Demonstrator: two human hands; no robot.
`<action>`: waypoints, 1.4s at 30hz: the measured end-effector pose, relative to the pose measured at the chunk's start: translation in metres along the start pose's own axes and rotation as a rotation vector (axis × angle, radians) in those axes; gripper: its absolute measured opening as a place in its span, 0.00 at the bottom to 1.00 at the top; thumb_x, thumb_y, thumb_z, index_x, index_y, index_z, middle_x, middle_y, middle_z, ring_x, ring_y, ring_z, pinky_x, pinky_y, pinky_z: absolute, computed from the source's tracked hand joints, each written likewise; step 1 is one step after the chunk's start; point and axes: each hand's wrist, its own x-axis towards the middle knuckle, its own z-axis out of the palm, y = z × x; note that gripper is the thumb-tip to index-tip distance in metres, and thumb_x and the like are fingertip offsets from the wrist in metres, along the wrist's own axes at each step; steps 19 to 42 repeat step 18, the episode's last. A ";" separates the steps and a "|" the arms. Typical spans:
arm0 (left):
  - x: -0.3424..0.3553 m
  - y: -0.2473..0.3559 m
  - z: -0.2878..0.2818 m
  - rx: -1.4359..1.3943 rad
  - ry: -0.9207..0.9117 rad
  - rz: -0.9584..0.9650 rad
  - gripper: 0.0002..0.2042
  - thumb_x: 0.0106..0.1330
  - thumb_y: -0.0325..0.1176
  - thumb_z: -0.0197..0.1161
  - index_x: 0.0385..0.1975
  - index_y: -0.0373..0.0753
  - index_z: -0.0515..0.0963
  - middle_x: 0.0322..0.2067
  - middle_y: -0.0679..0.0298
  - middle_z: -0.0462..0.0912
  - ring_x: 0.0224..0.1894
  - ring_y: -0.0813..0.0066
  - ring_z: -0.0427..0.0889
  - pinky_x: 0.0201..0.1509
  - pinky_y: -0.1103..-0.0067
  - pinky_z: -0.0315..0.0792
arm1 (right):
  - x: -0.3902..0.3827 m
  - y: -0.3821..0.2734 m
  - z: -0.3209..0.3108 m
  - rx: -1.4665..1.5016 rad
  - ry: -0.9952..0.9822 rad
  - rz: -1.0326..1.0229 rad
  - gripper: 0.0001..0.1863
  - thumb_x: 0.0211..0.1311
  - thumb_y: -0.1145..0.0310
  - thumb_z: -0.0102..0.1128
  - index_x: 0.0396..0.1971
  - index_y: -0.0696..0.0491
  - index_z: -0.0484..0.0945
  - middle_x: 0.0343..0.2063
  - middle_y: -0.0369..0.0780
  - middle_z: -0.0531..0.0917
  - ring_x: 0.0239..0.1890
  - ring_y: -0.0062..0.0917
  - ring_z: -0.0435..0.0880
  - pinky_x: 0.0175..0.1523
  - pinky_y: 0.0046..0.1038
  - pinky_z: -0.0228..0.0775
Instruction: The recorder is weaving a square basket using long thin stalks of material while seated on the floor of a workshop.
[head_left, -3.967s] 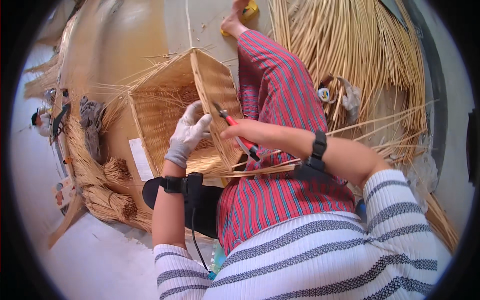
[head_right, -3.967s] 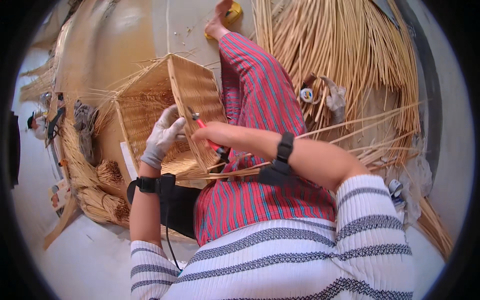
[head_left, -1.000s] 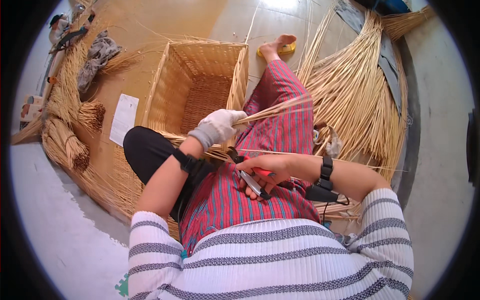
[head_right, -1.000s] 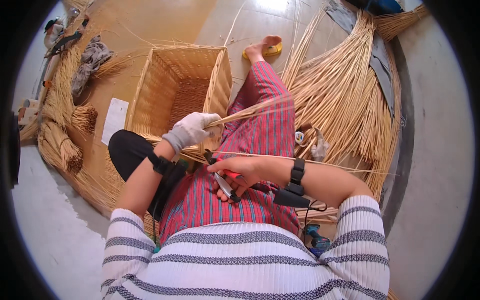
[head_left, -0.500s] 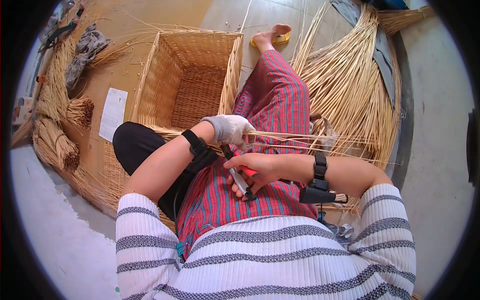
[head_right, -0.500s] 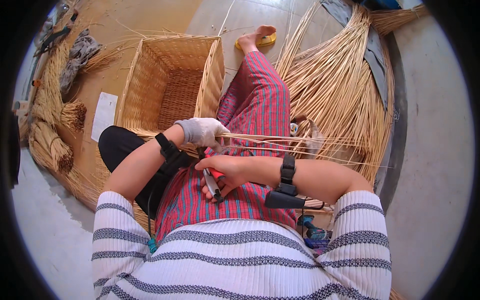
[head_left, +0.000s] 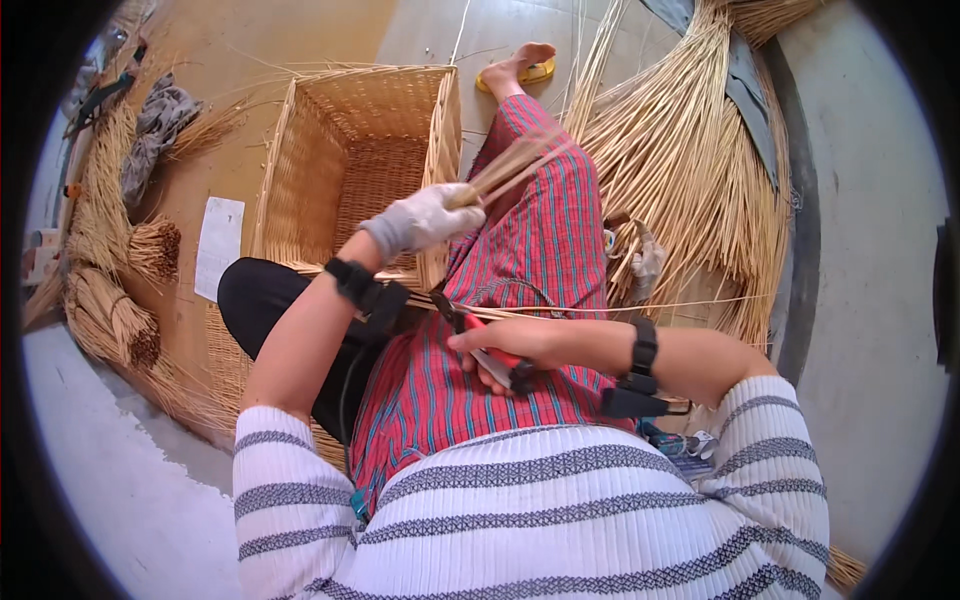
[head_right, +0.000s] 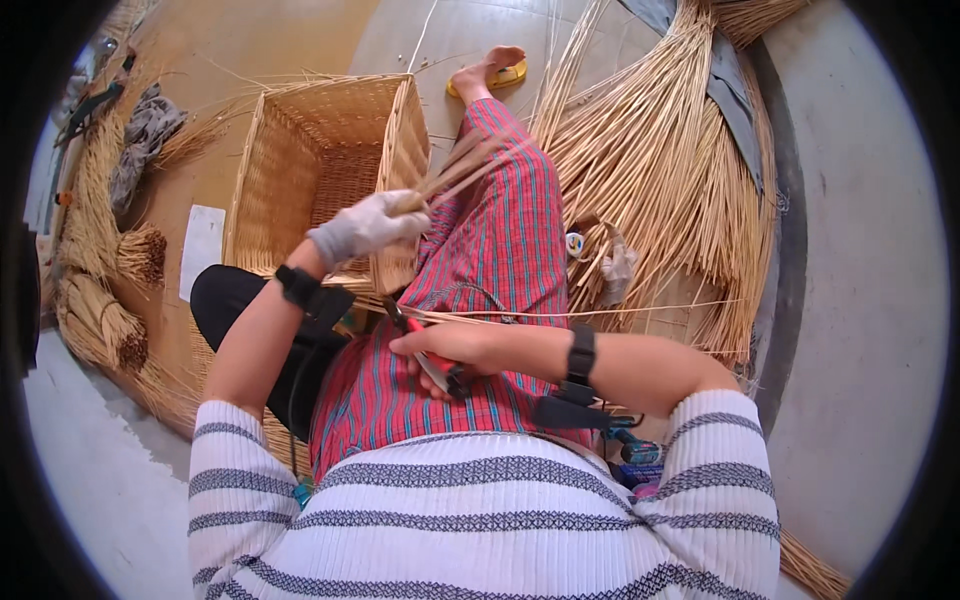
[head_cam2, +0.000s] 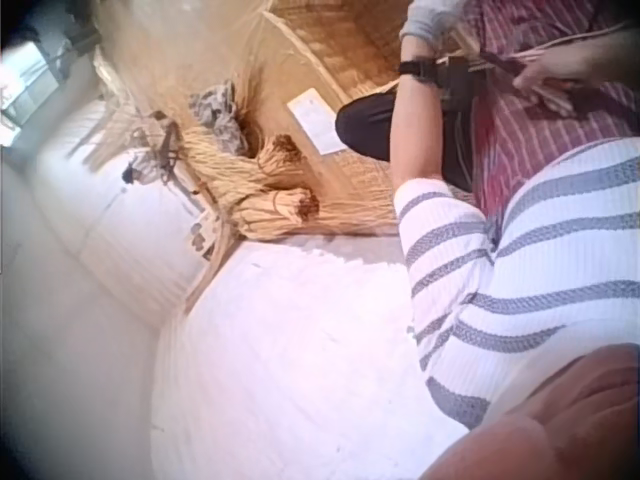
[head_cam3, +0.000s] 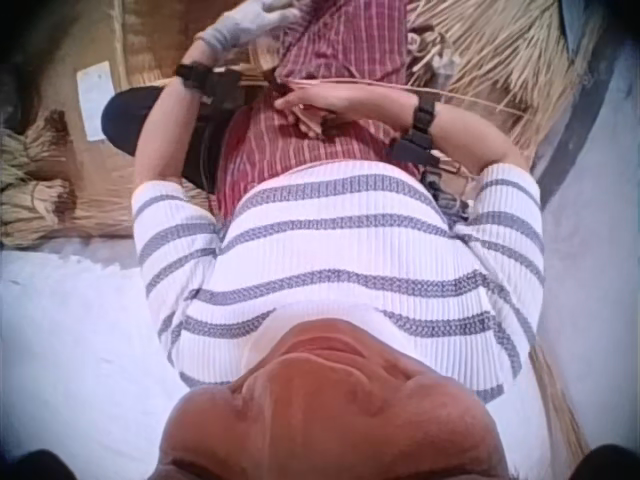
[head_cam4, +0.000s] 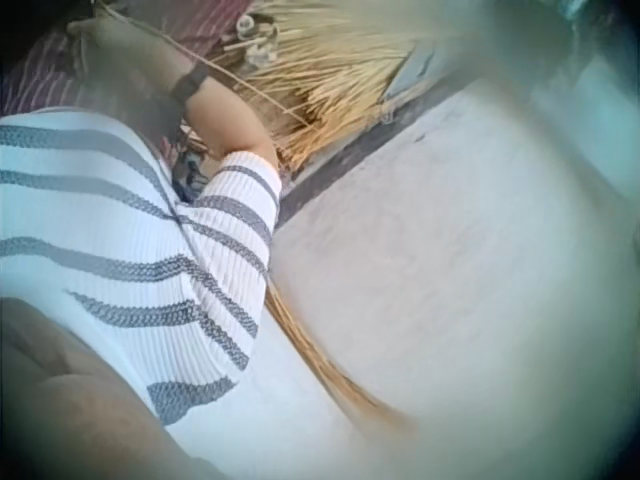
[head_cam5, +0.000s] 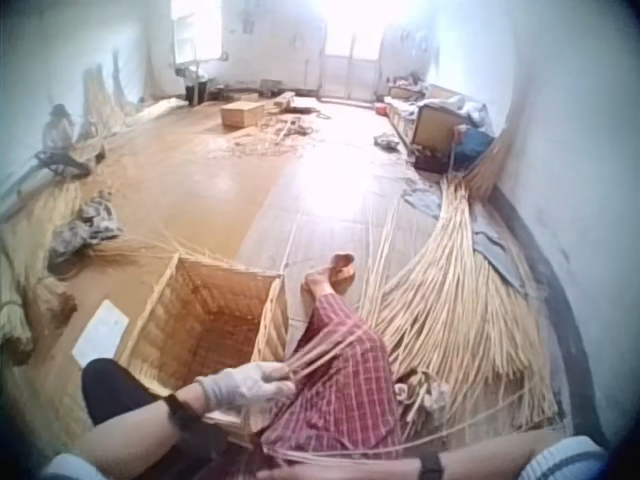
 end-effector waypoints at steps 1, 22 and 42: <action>-0.012 0.005 -0.006 0.006 0.169 0.008 0.12 0.69 0.36 0.63 0.46 0.37 0.80 0.32 0.71 0.80 0.35 0.82 0.78 0.43 0.80 0.75 | -0.007 0.004 -0.005 0.000 -0.007 -0.001 0.23 0.69 0.46 0.58 0.32 0.54 0.75 0.21 0.38 0.80 0.20 0.24 0.81 0.25 0.27 0.73; -0.127 -0.068 0.015 0.824 0.584 -0.318 0.18 0.54 0.26 0.65 0.45 0.52 0.82 0.43 0.57 0.81 0.48 0.54 0.83 0.50 0.66 0.77 | 0.018 0.036 -0.032 -0.128 0.154 -0.654 0.31 0.69 0.56 0.61 0.65 0.44 0.57 0.23 0.38 0.84 0.23 0.23 0.84 0.29 0.25 0.75; -0.127 -0.068 0.015 0.824 0.584 -0.318 0.18 0.54 0.26 0.65 0.45 0.52 0.82 0.43 0.57 0.81 0.48 0.54 0.83 0.50 0.66 0.77 | 0.018 0.036 -0.032 -0.128 0.154 -0.654 0.31 0.69 0.56 0.61 0.65 0.44 0.57 0.23 0.38 0.84 0.23 0.23 0.84 0.29 0.25 0.75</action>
